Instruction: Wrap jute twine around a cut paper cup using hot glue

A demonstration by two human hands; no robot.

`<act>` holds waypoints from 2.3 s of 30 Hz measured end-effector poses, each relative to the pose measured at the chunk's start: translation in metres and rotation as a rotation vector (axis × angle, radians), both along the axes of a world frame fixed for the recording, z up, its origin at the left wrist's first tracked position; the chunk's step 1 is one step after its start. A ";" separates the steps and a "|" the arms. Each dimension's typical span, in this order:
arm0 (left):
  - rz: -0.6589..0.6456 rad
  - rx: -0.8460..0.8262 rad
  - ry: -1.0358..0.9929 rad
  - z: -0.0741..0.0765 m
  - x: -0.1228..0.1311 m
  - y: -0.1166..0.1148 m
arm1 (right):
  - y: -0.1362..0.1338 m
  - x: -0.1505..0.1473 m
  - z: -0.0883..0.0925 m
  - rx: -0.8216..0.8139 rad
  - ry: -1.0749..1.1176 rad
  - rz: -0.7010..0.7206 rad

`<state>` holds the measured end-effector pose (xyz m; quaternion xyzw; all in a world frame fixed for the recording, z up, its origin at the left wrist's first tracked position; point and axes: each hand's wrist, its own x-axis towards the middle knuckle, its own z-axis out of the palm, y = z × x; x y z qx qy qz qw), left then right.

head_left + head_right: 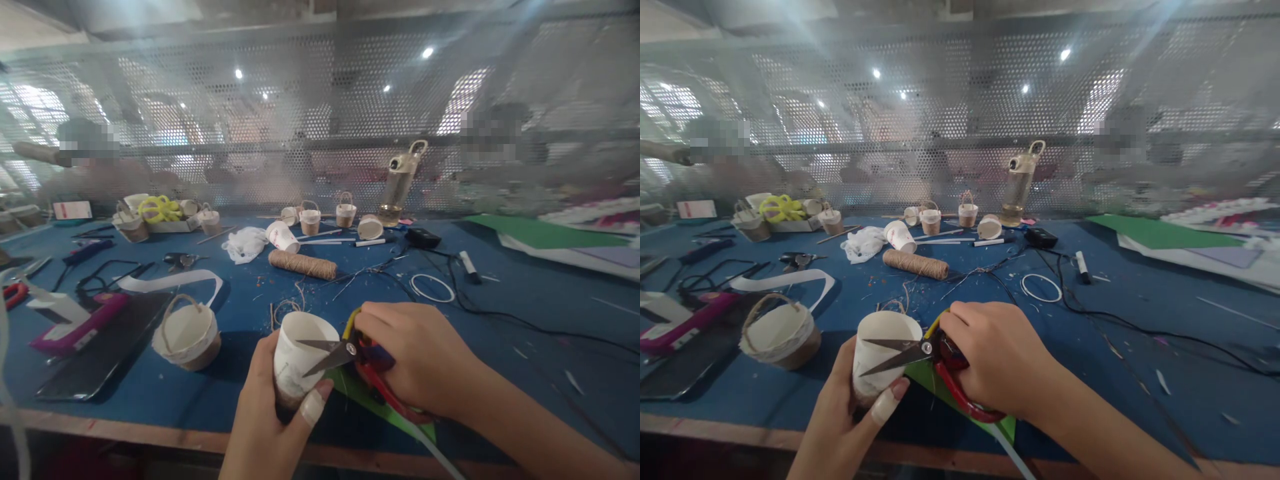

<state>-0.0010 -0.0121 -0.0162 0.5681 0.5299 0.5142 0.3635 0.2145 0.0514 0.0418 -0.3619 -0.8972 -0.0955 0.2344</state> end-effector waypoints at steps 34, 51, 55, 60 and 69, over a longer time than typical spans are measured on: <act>0.066 -0.003 -0.093 -0.006 0.003 -0.003 | 0.001 0.003 -0.002 -0.087 -0.012 0.021; 0.057 -0.018 -0.024 -0.007 0.001 -0.002 | -0.002 -0.001 -0.003 0.189 -0.023 0.021; 0.056 -0.025 -0.016 -0.006 0.001 -0.003 | -0.003 -0.002 -0.004 0.180 0.011 0.020; 0.062 -0.015 -0.037 -0.001 0.004 -0.003 | 0.000 -0.001 -0.008 0.095 0.046 -0.008; 0.004 0.003 -0.018 0.000 0.001 -0.001 | -0.001 -0.002 -0.001 0.040 -0.024 0.012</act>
